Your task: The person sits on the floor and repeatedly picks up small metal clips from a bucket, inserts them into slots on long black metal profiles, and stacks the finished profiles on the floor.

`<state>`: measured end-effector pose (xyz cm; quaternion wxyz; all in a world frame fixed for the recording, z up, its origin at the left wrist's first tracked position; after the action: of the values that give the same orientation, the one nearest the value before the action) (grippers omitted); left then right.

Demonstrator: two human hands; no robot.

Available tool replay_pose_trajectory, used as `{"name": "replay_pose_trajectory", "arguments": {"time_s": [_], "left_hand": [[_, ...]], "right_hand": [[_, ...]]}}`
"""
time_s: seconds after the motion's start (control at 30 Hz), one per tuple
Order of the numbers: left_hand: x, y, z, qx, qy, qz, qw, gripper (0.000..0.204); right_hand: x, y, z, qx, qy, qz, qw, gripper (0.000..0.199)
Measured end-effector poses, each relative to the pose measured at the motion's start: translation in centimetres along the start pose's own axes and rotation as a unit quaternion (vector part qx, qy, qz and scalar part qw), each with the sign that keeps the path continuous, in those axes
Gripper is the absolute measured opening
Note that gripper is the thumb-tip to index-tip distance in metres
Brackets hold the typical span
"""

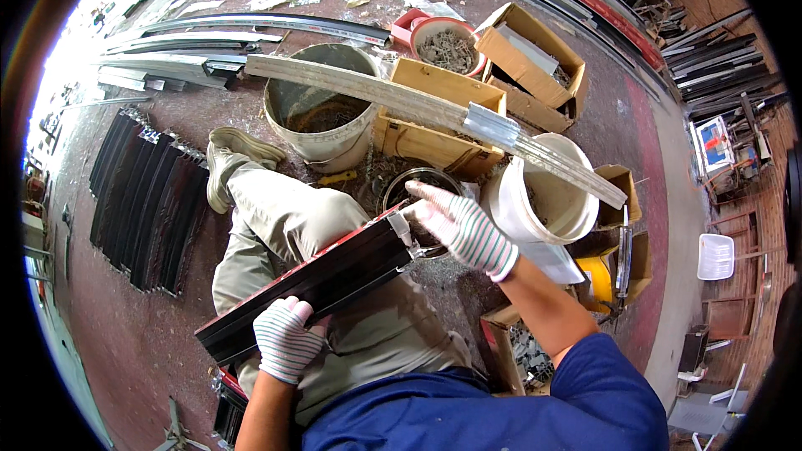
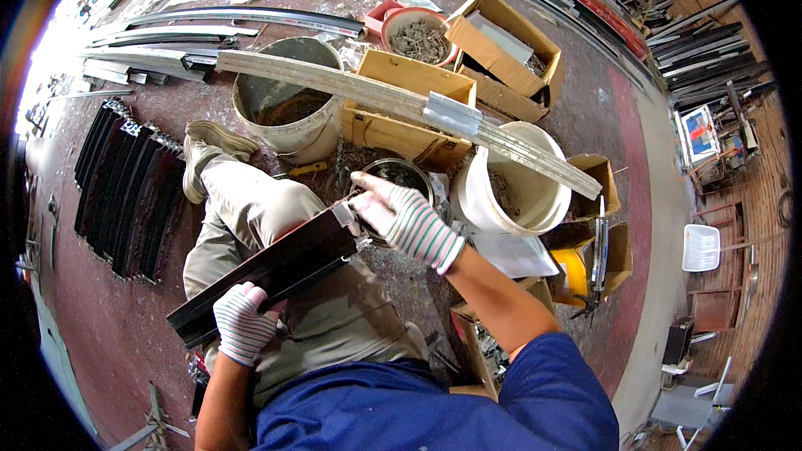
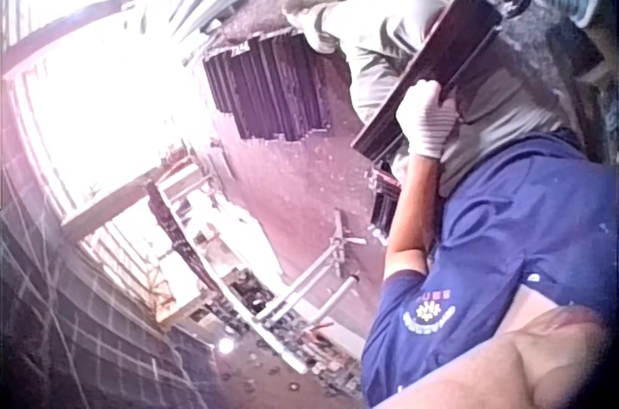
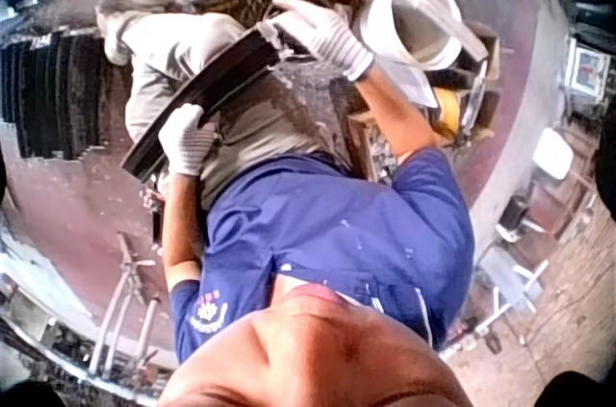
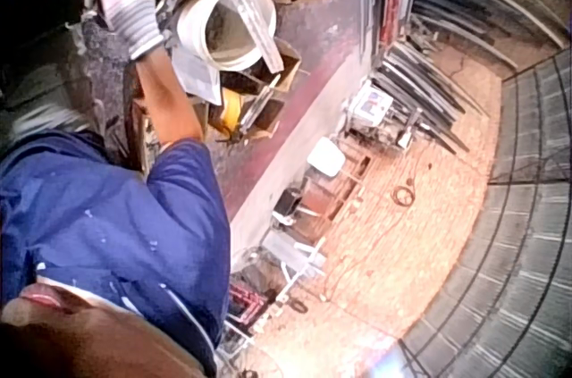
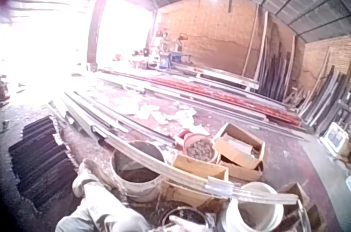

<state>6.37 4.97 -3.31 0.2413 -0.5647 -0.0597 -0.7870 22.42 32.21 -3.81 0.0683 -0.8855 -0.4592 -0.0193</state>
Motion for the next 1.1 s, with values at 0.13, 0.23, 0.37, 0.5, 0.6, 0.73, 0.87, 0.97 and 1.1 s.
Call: {"name": "replay_pose_trajectory", "arguments": {"time_s": [0.13, 0.23, 0.37, 0.5, 0.6, 0.73, 0.87, 0.97, 1.1], "left_hand": [[-0.3, 0.1, -0.1, 0.003, -0.014, -0.001, 1.0, 0.036], [-0.6, -0.1, 0.1, -0.002, -0.016, 0.001, 1.0, 0.036], [-0.5, -0.3, 0.2, 0.008, -0.022, -0.01, 1.0, 0.037], [1.0, 0.1, 0.2, 0.0, 0.001, 0.0, 1.0, 0.033], [0.5, -0.1, 0.2, 0.008, 0.028, -0.036, 0.999, 0.024], [-0.1, -0.3, -0.5, 0.009, 0.011, -0.099, 0.995, 0.026], [-1.0, 0.6, -0.7, 0.029, 0.023, -0.106, 0.994, 0.027], [-0.9, 0.6, -0.7, 0.034, 0.012, -0.11, 0.993, 0.025], [-1.2, 0.9, -0.8, 0.032, 0.007, -0.096, 0.995, 0.027]], "right_hand": [[5.0, -2.6, 8.8, -0.081, 0.016, 0.097, 0.992, 0.036], [8.0, -1.9, 21.6, -0.19, 0.333, 0.039, 0.923, 0.042], [7.1, 0.6, 30.2, -0.172, 0.647, -0.091, 0.737, 0.035], [4.6, 0.1, 32.5, -0.075, 0.673, -0.148, 0.721, 0.021], [5.9, -0.1, 32.0, -0.028, 0.636, -0.044, 0.77, 0.023], [6.2, 1.7, 34.7, -0.121, 0.613, -0.126, 0.77, 0.019], [7.9, 2.1, 37.4, -0.147, 0.702, -0.142, 0.682, 0.024], [7.4, 1.0, 38.8, -0.196, 0.701, -0.211, 0.652, 0.027], [7.2, 0.6, 37.7, -0.193, 0.705, -0.21, 0.649, 0.032]]}}
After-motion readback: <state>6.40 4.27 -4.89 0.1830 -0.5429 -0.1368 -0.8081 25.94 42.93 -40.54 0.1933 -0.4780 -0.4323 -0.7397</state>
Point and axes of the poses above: each hand's wrist, its own y-axis away from the middle knuckle, its own x-axis out of the back of the hand, z = x × y, the point moved 7 cm from there along -y, towards the middle knuckle, and after that the axes turned 7 degrees about x, right-handed, at the moved point
